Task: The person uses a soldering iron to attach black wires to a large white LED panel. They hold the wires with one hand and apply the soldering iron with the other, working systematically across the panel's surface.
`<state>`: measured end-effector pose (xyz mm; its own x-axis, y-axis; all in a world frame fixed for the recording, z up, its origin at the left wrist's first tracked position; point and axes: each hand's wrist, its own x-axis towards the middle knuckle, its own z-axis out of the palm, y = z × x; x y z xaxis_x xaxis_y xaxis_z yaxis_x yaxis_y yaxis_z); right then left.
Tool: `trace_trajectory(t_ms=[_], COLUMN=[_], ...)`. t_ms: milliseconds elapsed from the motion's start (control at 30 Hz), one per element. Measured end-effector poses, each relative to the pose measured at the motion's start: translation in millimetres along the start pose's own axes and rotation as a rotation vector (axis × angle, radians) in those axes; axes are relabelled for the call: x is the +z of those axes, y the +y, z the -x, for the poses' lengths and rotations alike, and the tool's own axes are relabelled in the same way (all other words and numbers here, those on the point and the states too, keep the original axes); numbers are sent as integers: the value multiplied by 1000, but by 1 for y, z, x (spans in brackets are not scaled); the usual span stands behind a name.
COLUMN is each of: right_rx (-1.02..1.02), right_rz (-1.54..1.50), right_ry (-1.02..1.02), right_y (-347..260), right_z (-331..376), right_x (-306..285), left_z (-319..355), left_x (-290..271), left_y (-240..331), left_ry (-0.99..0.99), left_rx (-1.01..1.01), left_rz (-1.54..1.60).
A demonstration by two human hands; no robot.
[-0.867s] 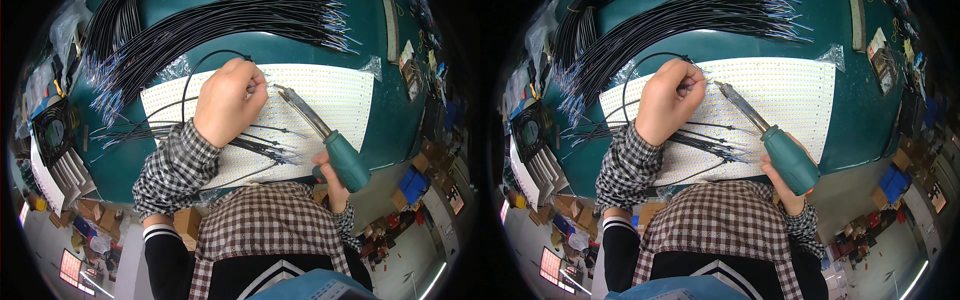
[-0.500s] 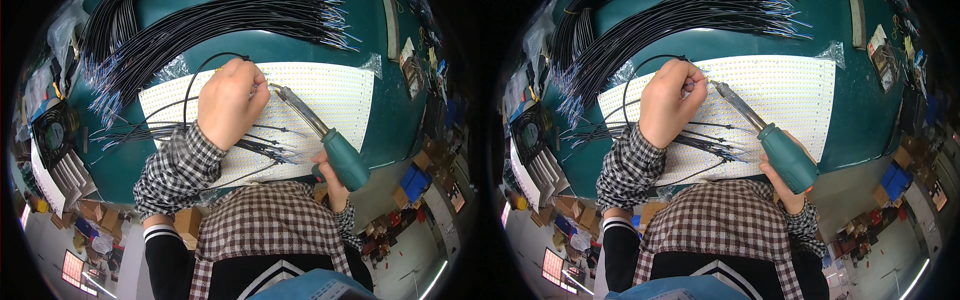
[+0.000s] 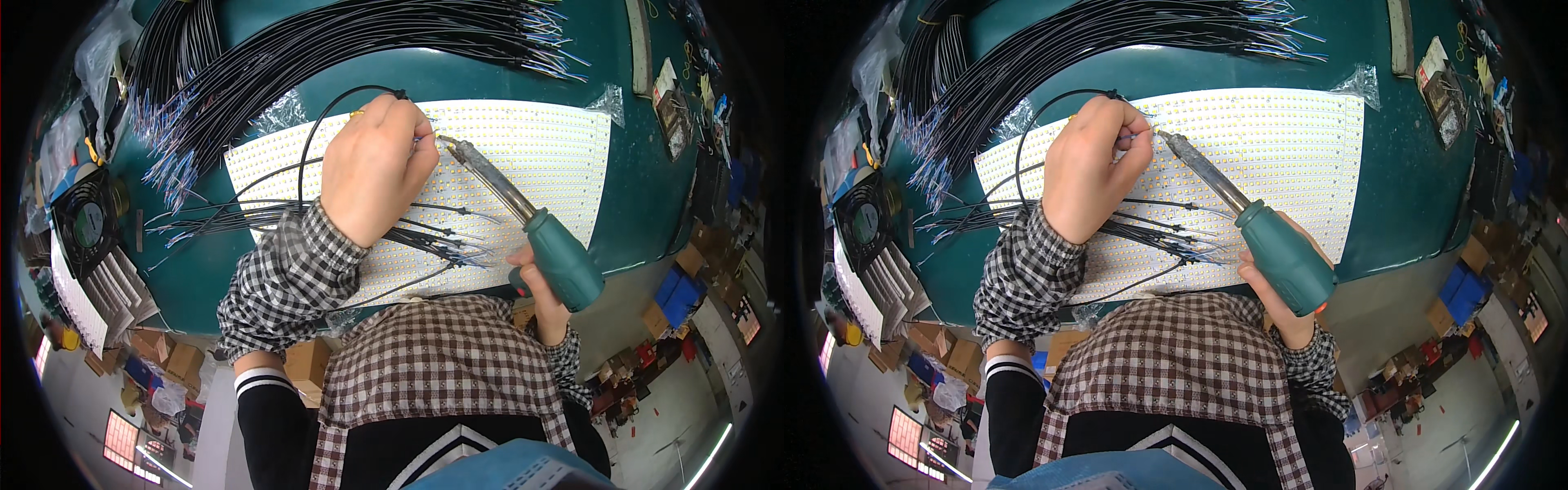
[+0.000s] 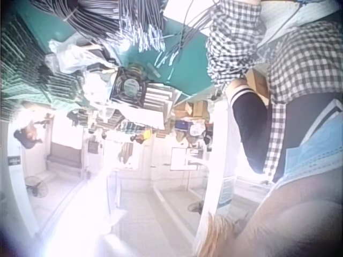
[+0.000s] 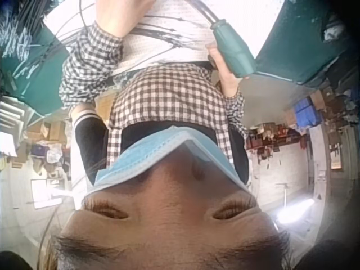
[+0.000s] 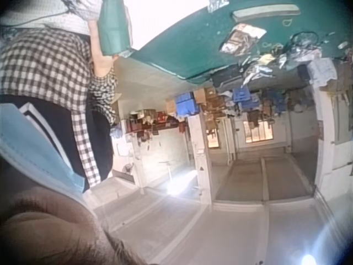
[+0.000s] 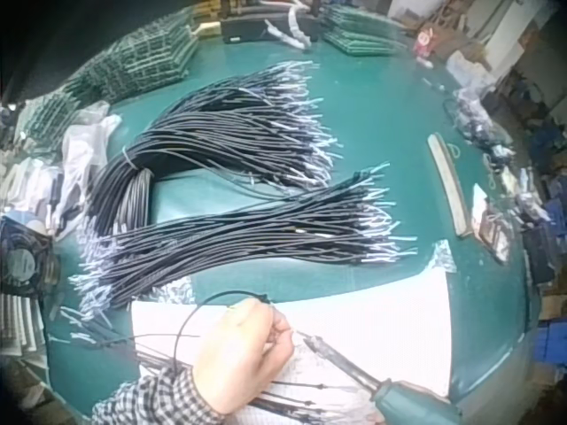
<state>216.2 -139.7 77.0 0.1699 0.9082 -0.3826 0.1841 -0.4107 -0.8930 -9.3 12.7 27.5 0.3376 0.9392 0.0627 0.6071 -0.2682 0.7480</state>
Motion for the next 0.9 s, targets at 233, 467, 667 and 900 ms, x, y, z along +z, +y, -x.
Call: trace_trajectory(t_ms=[233, 467, 667, 900], right_rx=[-28, -58, -67, -65], right_rz=[70, 23, 66, 84], right_ry=[-48, -34, -37, -50], right_y=[14, 18, 18, 16], right_z=[1, 1, 2, 2], right_x=[-8, -6, -7, -8], left_z=[0, 0, 0, 0], left_x=[-1, -1, -1, -1], left_y=[0, 0, 0, 0], left_ry=[-2, 0, 0, -5], left_rx=[4, 1, 13, 4], left_rz=[3, 8, 5, 0])
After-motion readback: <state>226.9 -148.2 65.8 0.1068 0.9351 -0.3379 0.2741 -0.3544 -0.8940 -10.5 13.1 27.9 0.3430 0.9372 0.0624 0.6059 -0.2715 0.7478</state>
